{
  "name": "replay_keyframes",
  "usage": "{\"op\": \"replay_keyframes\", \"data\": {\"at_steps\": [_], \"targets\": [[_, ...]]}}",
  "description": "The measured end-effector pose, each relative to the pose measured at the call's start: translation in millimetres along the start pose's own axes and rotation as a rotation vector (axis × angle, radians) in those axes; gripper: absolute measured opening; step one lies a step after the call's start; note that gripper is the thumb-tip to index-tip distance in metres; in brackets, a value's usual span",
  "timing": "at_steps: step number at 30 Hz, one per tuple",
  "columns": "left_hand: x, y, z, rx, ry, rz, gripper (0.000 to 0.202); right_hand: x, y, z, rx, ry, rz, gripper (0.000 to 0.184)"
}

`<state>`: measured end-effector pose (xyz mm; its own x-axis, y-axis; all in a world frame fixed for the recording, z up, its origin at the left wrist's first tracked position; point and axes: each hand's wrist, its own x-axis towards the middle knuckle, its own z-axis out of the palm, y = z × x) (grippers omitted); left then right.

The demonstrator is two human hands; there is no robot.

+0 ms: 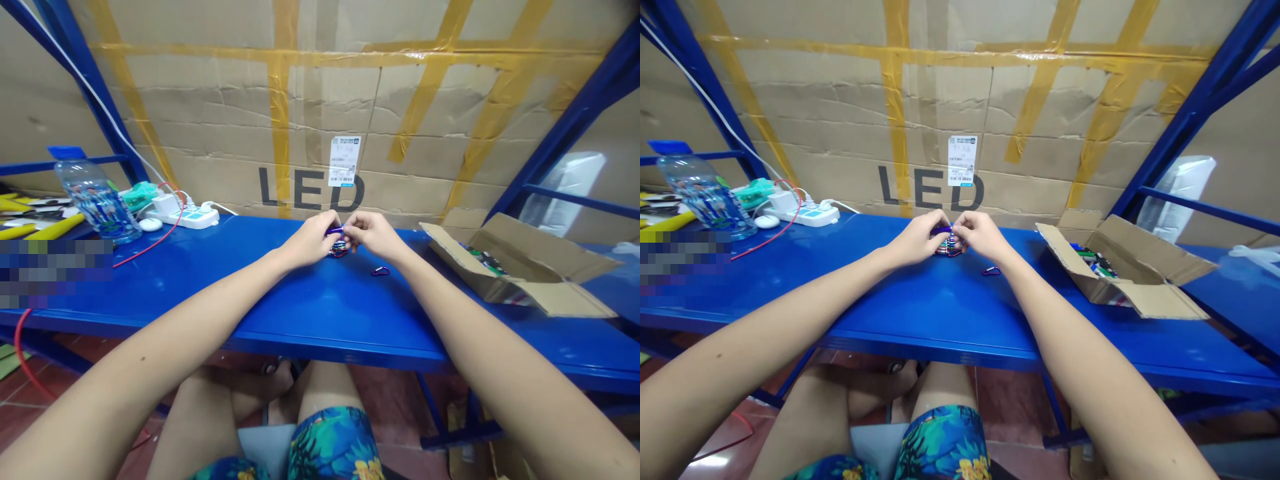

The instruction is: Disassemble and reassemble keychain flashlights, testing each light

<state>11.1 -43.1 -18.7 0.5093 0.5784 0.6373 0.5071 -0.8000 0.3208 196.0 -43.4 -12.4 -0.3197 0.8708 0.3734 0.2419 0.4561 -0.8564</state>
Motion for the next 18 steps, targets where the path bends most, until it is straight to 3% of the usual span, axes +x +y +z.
{"op": "replay_keyframes", "data": {"at_steps": [6,12,18], "targets": [[5,2,-0.2,0.128,-0.036,-0.028,0.028,0,0,-3,0.02,0.01,-0.016,0.022],[-3,5,-1.6,0.068,-0.039,-0.009,0.006,-3,-4,0,0.013,-0.063,-0.003,0.023],[0,11,-1.2,0.099,0.031,0.002,0.01,-2,-6,-4,0.02,-0.036,-0.013,0.024]]}}
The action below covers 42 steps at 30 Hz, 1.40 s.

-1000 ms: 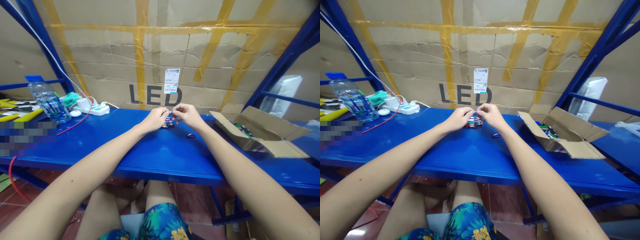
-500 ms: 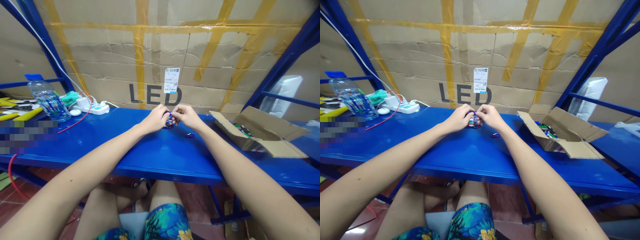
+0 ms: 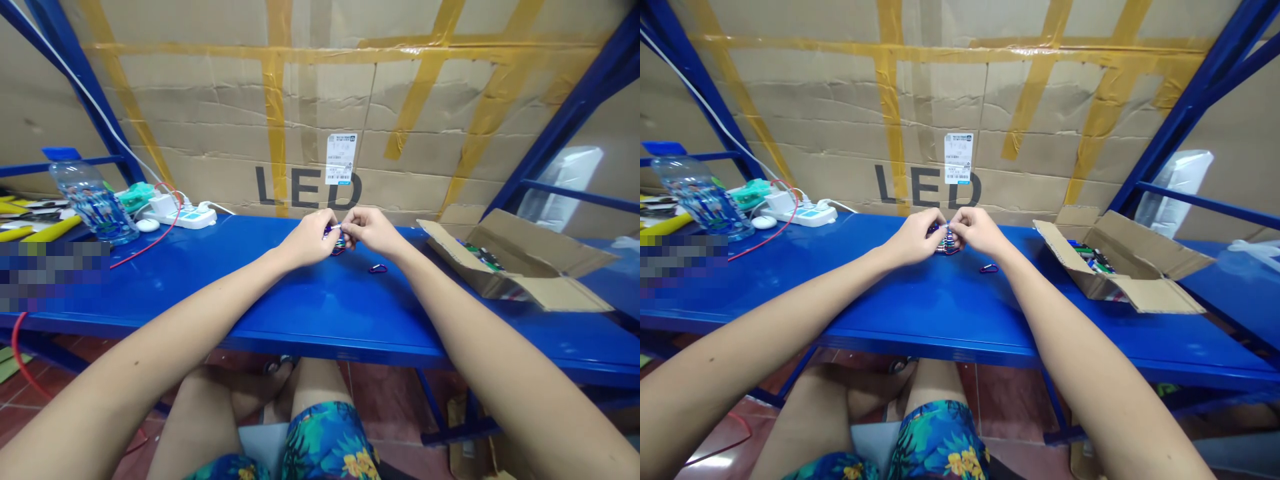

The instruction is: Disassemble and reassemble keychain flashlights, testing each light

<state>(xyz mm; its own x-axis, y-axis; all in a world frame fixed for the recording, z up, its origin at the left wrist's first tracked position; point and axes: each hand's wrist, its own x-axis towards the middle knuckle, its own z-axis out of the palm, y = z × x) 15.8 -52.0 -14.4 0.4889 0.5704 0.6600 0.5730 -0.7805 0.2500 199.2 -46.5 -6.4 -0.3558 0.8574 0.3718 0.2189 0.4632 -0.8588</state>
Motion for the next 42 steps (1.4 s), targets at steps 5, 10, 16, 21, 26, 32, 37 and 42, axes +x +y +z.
{"op": "replay_keyframes", "data": {"at_steps": [5,10,16,21,26,32,37,42], "targets": [[5.8,-3.7,1.2,0.039,-0.029,-0.022,0.027,0.2,0.5,-3.3,-0.041,0.017,-0.018,0.021],[0.8,-3.9,-0.7,-0.074,-0.005,-0.037,0.004,-1.9,-3.5,0.6,-0.047,0.011,-0.016,0.02],[0.3,3.9,-1.6,-0.064,0.055,0.011,0.003,-1.4,-6.1,-1.3,-0.011,0.007,-0.022,0.018],[6.4,-0.3,2.4,-0.007,0.042,-0.034,0.023,-0.4,-3.4,-3.0,-0.047,0.059,-0.057,0.017],[4.0,-4.7,1.7,-0.042,-0.024,-0.079,0.012,0.1,0.1,-1.7,-0.087,0.045,-0.045,0.017],[-1.0,-2.5,-0.8,-0.102,0.034,-0.036,0.008,-0.7,-2.3,-1.0,-0.069,0.041,-0.025,0.017],[3.5,1.0,-1.3,-0.077,0.031,-0.079,0.014,-0.9,-2.9,-0.6,-0.076,0.057,-0.051,0.016],[4.2,-1.1,-2.4,-0.008,-0.081,-0.099,0.022,-2.2,-2.4,1.7,-0.125,0.053,-0.026,0.018]]}}
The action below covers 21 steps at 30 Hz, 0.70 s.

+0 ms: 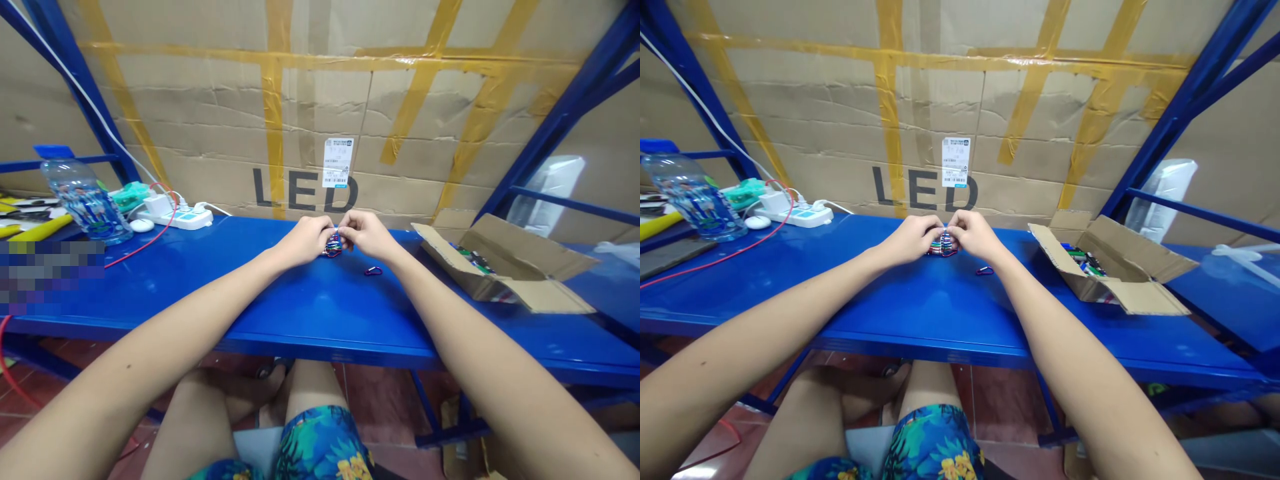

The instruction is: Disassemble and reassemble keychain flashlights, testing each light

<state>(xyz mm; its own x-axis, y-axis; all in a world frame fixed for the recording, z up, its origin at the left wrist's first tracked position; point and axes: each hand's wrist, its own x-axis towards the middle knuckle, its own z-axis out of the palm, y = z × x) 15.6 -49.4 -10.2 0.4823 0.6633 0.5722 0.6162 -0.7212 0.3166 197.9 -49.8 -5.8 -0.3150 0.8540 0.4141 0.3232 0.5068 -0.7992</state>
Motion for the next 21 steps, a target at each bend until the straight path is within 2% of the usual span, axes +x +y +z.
{"op": "replay_keyframes", "data": {"at_steps": [7,10,13,16,21], "targets": [[-4.5,-3.3,2.5,-0.011,0.063,0.121,0.005,-2.4,-2.5,2.3,0.075,-0.06,0.082,0.02],[-2.5,-2.0,2.5,-0.023,0.095,0.117,0.004,-1.7,-3.7,1.1,0.122,-0.043,0.055,0.02],[1.2,-0.9,2.7,0.011,0.117,0.089,0.015,-0.4,-3.4,-1.2,0.122,-0.019,0.017,0.02],[3.3,-1.8,3.5,0.082,0.093,0.075,0.023,0.7,-1.2,-2.2,0.098,-0.002,-0.007,0.021],[-0.6,-5.2,2.2,0.063,0.018,0.02,0.014,1.5,2.7,-0.2,0.076,-0.011,0.01,0.02]]}}
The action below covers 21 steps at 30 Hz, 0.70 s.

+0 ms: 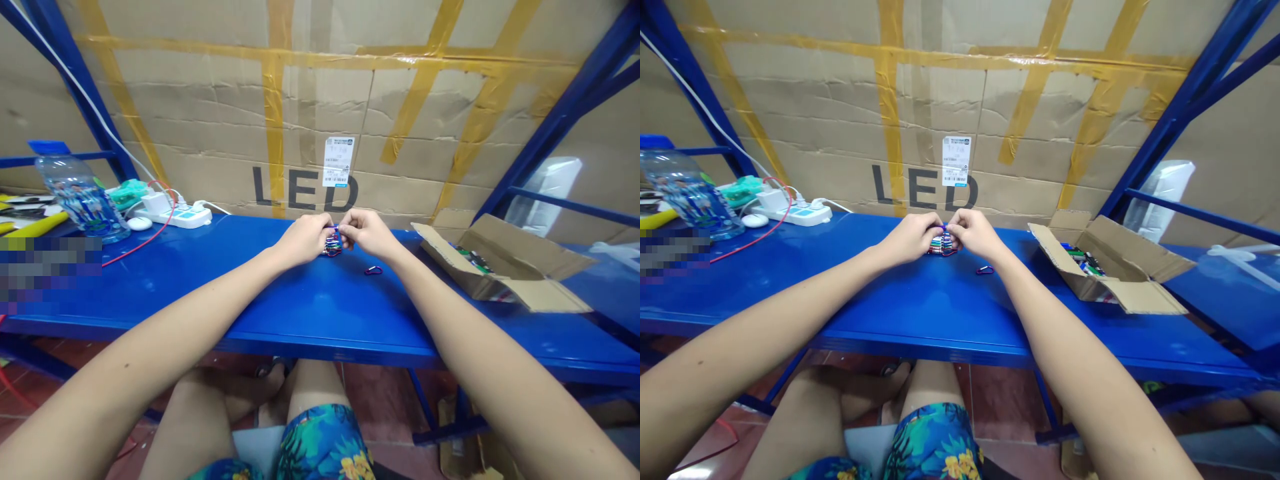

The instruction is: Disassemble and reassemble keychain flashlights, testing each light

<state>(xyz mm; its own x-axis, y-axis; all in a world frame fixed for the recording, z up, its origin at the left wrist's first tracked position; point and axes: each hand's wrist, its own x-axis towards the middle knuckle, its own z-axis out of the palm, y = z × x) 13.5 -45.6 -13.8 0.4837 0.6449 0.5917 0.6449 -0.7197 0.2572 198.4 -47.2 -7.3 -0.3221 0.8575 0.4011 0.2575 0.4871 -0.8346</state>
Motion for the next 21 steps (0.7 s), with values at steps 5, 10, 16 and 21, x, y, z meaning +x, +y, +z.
{"op": "replay_keyframes", "data": {"at_steps": [5,10,16,21], "targets": [[-4.2,-0.1,0.3,-0.037,0.024,0.093,0.006,-0.9,0.1,-0.8,0.006,-0.028,0.033,0.019],[-5.4,1.5,-0.3,0.011,0.05,0.172,0.008,-2.7,-3.0,-2.1,0.116,-0.06,0.087,0.02],[-1.7,4.7,-0.5,-0.04,0.094,0.149,0.014,-2.8,-8.0,-1.0,0.126,-0.016,0.061,0.022],[2.6,1.6,3.8,0.017,0.053,0.088,0.025,-2.5,-8.1,1.1,0.038,0.017,0.024,0.025]]}}
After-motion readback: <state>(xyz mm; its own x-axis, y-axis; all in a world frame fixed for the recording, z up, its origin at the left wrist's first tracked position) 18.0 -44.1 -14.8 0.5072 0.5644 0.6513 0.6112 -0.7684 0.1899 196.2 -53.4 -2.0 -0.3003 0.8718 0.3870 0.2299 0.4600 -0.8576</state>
